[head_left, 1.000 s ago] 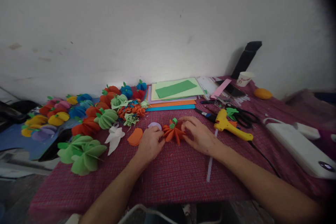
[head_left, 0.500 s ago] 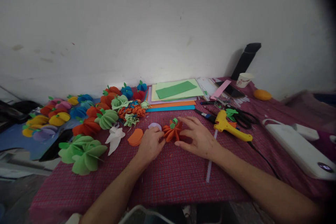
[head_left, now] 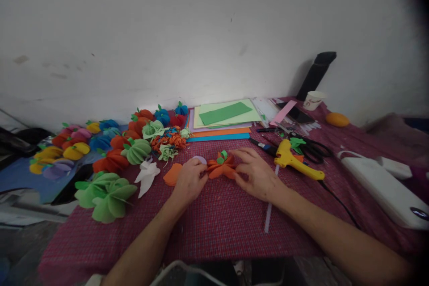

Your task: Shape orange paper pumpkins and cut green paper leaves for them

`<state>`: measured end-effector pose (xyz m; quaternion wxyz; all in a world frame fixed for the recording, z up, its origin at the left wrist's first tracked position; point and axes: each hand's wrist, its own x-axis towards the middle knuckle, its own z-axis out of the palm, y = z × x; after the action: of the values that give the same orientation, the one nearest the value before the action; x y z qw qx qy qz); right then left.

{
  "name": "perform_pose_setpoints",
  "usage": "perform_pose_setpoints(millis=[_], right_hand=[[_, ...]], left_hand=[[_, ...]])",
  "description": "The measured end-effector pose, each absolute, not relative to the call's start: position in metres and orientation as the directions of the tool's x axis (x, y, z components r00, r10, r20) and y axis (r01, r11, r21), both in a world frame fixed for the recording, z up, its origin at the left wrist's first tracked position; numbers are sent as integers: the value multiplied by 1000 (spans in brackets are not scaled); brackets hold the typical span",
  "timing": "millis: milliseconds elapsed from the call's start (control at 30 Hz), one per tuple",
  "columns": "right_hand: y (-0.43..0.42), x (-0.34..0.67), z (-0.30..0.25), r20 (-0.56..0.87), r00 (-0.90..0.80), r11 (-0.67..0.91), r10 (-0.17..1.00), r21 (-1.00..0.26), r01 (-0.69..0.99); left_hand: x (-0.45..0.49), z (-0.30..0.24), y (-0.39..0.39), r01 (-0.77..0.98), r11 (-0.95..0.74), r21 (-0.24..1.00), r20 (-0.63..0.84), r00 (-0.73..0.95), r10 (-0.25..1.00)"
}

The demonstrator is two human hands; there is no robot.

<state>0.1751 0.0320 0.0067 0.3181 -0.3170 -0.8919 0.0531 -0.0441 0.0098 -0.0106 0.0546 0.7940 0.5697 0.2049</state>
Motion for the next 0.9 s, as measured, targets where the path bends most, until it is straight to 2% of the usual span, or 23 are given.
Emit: perform_pose_setpoints(millis=[133, 300, 400, 600, 900], right_hand=[[29, 175, 10, 516, -603, 791, 608, -332, 513], [36, 182, 15, 619, -466, 764, 633, -398, 508], [44, 186, 12, 610, -415, 725, 675, -447, 524], [46, 189, 9, 478, -502, 693, 721, -493, 526], [42, 181, -1, 336, -655, 732, 677, -404, 549]], left_hand=[[-42, -11, 9, 881, -342, 327, 231, 277, 933], [-44, -5, 9, 877, -336, 345, 256, 257, 932], [-47, -4, 9, 876, -332, 350, 261, 250, 933], [-50, -2, 9, 864, -345, 367, 264, 259, 929], [-41, -6, 6, 884, -365, 292, 188, 322, 928]])
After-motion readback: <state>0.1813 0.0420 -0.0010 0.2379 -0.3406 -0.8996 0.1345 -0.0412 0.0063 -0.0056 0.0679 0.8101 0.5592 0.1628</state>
